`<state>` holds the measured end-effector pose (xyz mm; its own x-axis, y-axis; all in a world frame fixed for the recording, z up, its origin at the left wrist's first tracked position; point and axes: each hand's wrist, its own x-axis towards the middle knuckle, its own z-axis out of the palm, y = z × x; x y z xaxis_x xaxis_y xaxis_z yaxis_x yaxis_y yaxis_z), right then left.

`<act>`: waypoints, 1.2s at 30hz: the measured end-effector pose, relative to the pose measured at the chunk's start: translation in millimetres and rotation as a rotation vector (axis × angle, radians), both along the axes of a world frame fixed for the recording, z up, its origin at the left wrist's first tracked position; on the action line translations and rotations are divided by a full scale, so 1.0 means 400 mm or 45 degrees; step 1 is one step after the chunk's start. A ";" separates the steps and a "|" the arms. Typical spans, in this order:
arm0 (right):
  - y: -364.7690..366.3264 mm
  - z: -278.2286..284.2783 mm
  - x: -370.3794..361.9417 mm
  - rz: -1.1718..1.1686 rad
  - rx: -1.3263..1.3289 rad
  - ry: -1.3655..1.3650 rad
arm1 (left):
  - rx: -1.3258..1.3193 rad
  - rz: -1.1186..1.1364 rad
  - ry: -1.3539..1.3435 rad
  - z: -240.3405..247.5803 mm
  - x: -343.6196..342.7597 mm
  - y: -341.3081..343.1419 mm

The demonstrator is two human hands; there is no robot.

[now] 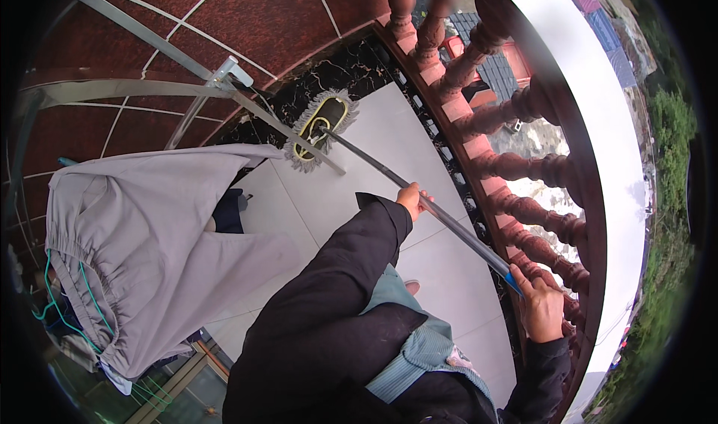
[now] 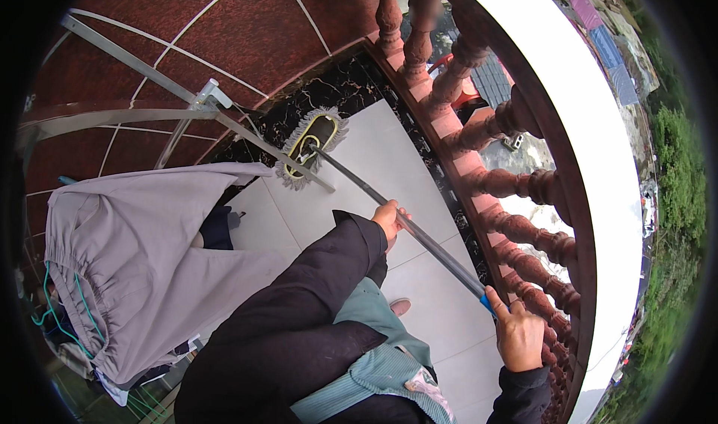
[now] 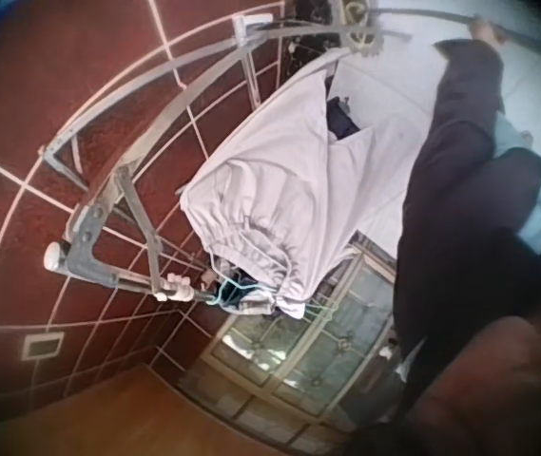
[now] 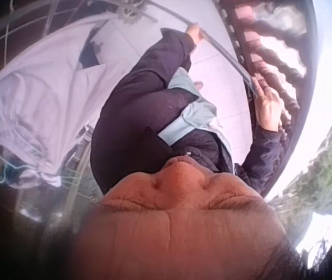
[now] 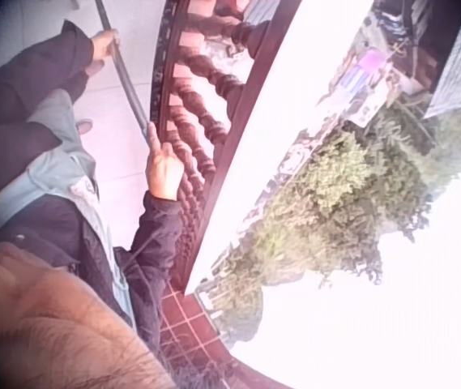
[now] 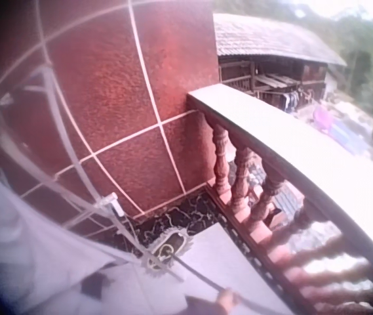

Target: The person mops a tiled balcony floor using a flat mop. They briefly move a wooden rocking chair and a small stool to clear the area, then continue mopping the entire floor surface.

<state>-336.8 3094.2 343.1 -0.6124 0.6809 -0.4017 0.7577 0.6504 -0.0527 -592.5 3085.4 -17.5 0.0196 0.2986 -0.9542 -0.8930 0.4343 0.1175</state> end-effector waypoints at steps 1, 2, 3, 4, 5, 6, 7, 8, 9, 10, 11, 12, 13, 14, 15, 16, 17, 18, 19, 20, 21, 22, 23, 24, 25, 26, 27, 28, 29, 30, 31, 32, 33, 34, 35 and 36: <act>-0.027 0.006 0.013 -0.063 -0.033 -0.017 | 0.014 -0.027 0.017 0.006 0.015 -0.010; -0.051 0.013 0.030 -0.059 -0.017 -0.017 | 0.030 -0.063 0.005 0.015 0.033 -0.017; -0.076 0.019 0.047 -0.057 -0.001 -0.018 | 0.036 -0.102 0.008 0.024 0.054 -0.023; -0.104 0.024 0.065 -0.089 -0.013 -0.030 | 0.042 -0.143 0.011 0.033 0.077 -0.028; -0.131 0.033 0.086 -0.119 -0.021 -0.045 | 0.052 -0.182 0.011 0.037 0.106 -0.033; -0.158 0.042 0.106 -0.150 -0.029 -0.061 | 0.088 -0.189 0.002 0.039 0.133 -0.044; -0.184 0.060 0.120 -0.148 -0.045 -0.099 | 0.095 -0.229 -0.003 0.042 0.162 -0.056; -0.216 0.068 0.140 -0.187 -0.060 -0.111 | 0.103 -0.273 -0.006 0.048 0.189 -0.068; -0.249 0.076 0.160 -0.229 -0.075 -0.124 | 0.111 -0.318 -0.009 0.055 0.217 -0.081; -0.283 0.084 0.180 -0.254 -0.076 -0.138 | 0.103 -0.354 -0.015 0.059 0.246 -0.095; -0.316 0.093 0.197 -0.307 -0.112 -0.137 | 0.139 -0.411 -0.027 0.069 0.272 -0.112; -0.352 0.103 0.215 -0.343 -0.139 -0.132 | 0.176 -0.469 -0.039 0.079 0.298 -0.134; -0.390 0.111 0.235 -0.379 -0.167 -0.128 | 0.212 -0.526 -0.052 0.089 0.326 -0.158; -0.432 0.118 0.258 -0.427 -0.185 -0.165 | 0.253 -0.564 -0.050 0.089 0.356 -0.185; -0.465 0.129 0.269 -0.518 -0.214 -0.202 | 0.233 -0.594 -0.055 0.078 0.391 -0.214; -0.499 0.136 0.292 -0.532 -0.216 -0.174 | 0.212 -0.623 -0.060 0.066 0.427 -0.243; -0.538 0.144 0.315 -0.553 -0.216 -0.150 | 0.192 -0.659 -0.069 0.061 0.466 -0.275; -0.578 0.150 0.341 -0.583 -0.226 -0.162 | 0.187 -0.725 -0.067 0.066 0.501 -0.310; -0.622 0.157 0.371 -0.613 -0.230 -0.158 | 0.180 -0.754 -0.086 0.072 0.539 -0.347; -0.671 0.163 0.405 -0.651 -0.234 -0.156 | 0.194 -0.789 -0.100 0.085 0.579 -0.388; -0.720 0.168 0.439 -0.681 -0.239 -0.154 | 0.207 -0.816 -0.114 0.096 0.617 -0.433; -0.771 0.173 0.476 -0.733 -0.269 -0.145 | 0.195 -0.861 -0.128 0.106 0.653 -0.475; -0.814 0.183 0.509 -0.774 -0.292 -0.151 | 0.180 -0.903 -0.141 0.115 0.692 -0.515; -0.852 0.199 0.536 -0.799 -0.320 -0.159 | 0.154 -0.912 -0.142 0.120 0.729 -0.564; -0.889 0.216 0.564 -0.822 -0.347 -0.167 | 0.162 -0.959 -0.195 0.123 0.760 -0.606; -0.938 0.230 0.604 -0.834 -0.381 -0.186 | 0.151 -1.030 -0.207 0.149 0.795 -0.645; -0.980 0.243 0.639 -0.835 -0.395 -0.205 | 0.145 -1.092 -0.212 0.181 0.820 -0.672; -1.020 0.256 0.673 -0.834 -0.408 -0.224 | 0.144 -1.126 -0.271 0.179 0.854 -0.714; -1.061 0.271 0.700 -0.849 -0.419 -0.243 | 0.145 -1.174 -0.333 0.177 0.885 -0.753; -1.087 0.294 0.723 -0.880 -0.434 -0.210 | 0.158 -1.225 -0.367 0.211 0.896 -0.776; -1.106 0.321 0.742 -0.908 -0.450 -0.177 | 0.170 -1.275 -0.399 0.247 0.904 -0.796; -1.117 0.354 0.740 -0.936 -0.490 -0.253 | 0.180 -1.325 -0.428 0.253 0.919 -0.827; -1.122 0.378 0.736 -1.007 -0.537 -0.229 | 0.183 -1.362 -0.465 0.250 0.928 -0.857; -1.122 0.399 0.731 -1.077 -0.585 -0.204 | 0.171 -1.366 -0.471 0.247 0.934 -0.887; -1.117 0.415 0.724 -1.133 -0.640 -0.175 | 0.152 -1.359 -0.471 0.252 0.924 -0.911; -1.098 0.430 0.704 -1.253 -0.727 -0.167 | 0.163 -1.333 -0.469 0.252 0.914 -0.925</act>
